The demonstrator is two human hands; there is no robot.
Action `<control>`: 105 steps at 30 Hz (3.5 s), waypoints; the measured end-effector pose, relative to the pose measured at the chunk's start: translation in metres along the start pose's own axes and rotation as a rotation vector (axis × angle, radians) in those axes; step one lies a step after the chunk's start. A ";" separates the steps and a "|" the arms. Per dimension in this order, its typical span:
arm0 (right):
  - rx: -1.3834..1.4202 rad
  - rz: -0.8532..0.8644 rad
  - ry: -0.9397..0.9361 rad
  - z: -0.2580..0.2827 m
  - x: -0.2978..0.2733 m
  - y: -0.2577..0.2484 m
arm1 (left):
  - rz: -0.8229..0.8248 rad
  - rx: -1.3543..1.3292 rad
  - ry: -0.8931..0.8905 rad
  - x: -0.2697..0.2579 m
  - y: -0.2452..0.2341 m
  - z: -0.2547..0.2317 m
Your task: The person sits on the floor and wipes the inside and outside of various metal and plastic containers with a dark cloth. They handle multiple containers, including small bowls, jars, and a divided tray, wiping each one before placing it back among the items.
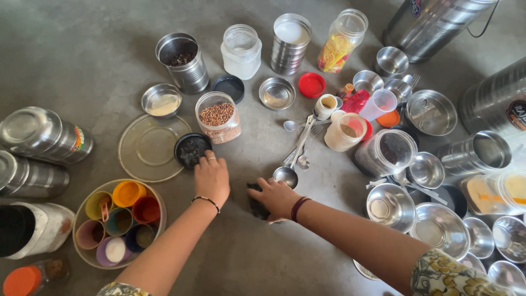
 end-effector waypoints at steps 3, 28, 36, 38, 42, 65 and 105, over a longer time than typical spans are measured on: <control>-0.020 -0.072 -0.040 0.002 0.000 0.014 | 0.202 -0.057 -0.122 -0.002 0.021 0.015; 1.952 -0.764 0.887 0.001 0.001 -0.031 | -0.079 -1.504 -0.404 -0.001 -0.078 -0.062; 0.724 -1.220 0.526 0.038 -0.041 -0.089 | 0.082 -2.029 -0.657 -0.005 -0.049 -0.057; 0.686 -1.222 0.556 0.027 -0.038 -0.091 | 0.120 -2.026 -0.651 -0.006 -0.046 -0.060; 0.750 -1.218 0.689 0.002 -0.028 -0.077 | 0.156 -2.025 -0.650 -0.005 -0.052 -0.071; 0.892 -1.152 0.902 -0.071 -0.018 -0.062 | 0.148 -1.548 -0.478 -0.021 -0.063 -0.076; 0.023 -1.100 0.071 -0.004 -0.059 -0.103 | 0.239 -2.358 -0.976 -0.007 -0.065 -0.065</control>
Point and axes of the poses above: each hand's wrist, its own x-axis towards the middle knuckle, its own y-axis out of the palm, z = x × y, the point moved 3 cm from there along x, towards the middle knuckle, and after that the axes turned 13 degrees about -x, right-handed, at the moved point
